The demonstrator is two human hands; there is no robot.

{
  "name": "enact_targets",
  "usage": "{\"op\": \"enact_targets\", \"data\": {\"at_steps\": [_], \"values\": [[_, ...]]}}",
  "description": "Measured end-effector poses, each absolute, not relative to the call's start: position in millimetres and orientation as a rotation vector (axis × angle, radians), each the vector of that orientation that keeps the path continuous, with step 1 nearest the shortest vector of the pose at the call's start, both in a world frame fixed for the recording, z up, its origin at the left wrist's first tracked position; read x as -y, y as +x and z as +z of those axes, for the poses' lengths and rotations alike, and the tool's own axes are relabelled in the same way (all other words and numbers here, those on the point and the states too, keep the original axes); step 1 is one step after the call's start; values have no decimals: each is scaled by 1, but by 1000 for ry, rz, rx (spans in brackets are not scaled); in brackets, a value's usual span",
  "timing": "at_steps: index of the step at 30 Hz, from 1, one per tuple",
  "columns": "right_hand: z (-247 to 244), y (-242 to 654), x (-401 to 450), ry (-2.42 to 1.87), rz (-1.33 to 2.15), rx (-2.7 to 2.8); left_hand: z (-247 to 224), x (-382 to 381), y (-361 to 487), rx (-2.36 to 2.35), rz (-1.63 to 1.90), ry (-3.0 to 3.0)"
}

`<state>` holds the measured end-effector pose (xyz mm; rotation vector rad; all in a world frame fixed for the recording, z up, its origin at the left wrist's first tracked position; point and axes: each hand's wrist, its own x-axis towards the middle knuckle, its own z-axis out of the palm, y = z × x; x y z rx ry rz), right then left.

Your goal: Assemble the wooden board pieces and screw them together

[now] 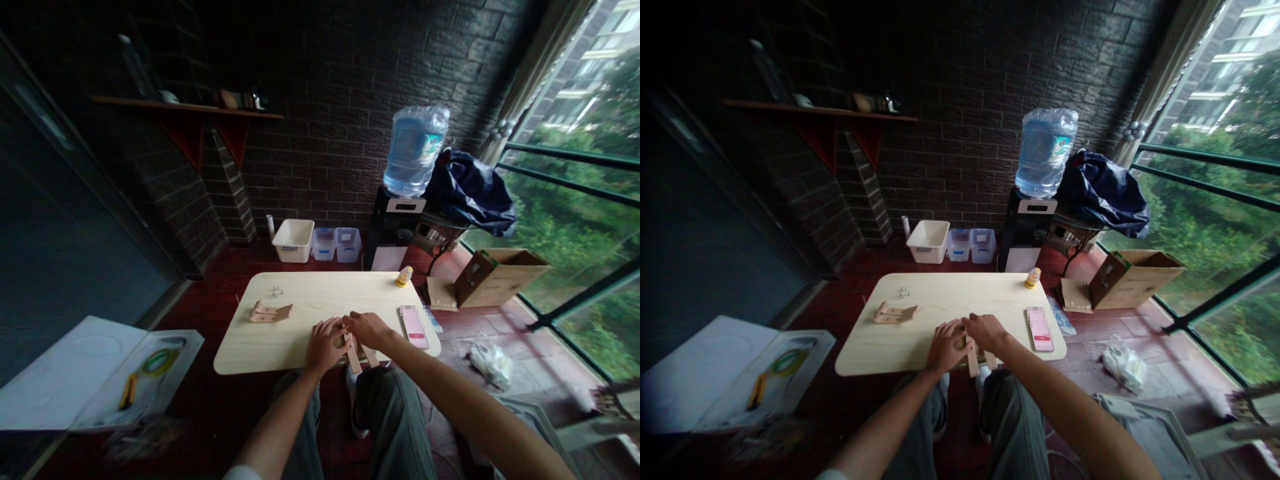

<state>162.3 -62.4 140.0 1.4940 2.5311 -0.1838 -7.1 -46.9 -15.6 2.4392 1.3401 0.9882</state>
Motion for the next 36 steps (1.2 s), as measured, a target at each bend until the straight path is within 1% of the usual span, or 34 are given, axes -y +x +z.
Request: {"op": "enact_targets", "data": {"at_steps": [5, 8, 16, 24, 32, 36], "values": [[139, 164, 58, 1653, -188, -2432, -16, 47, -7, -1338, 982, 2439], [139, 167, 61, 1680, -194, -2415, -16, 47, -6, -1336, 992, 2449], [138, 165, 64, 1487, -150, -2544, -16, 46, -7, -1333, 971, 2473], [133, 166, 58, 1665, -157, -2413, -17, 46, -7, -1342, 997, 2463], [130, 161, 65, 1481, -108, -2561, -16, 47, -6, -1325, 987, 2478], [127, 158, 60, 1510, -106, -2525, -18, 46, -6, -1338, 992, 2473]]}}
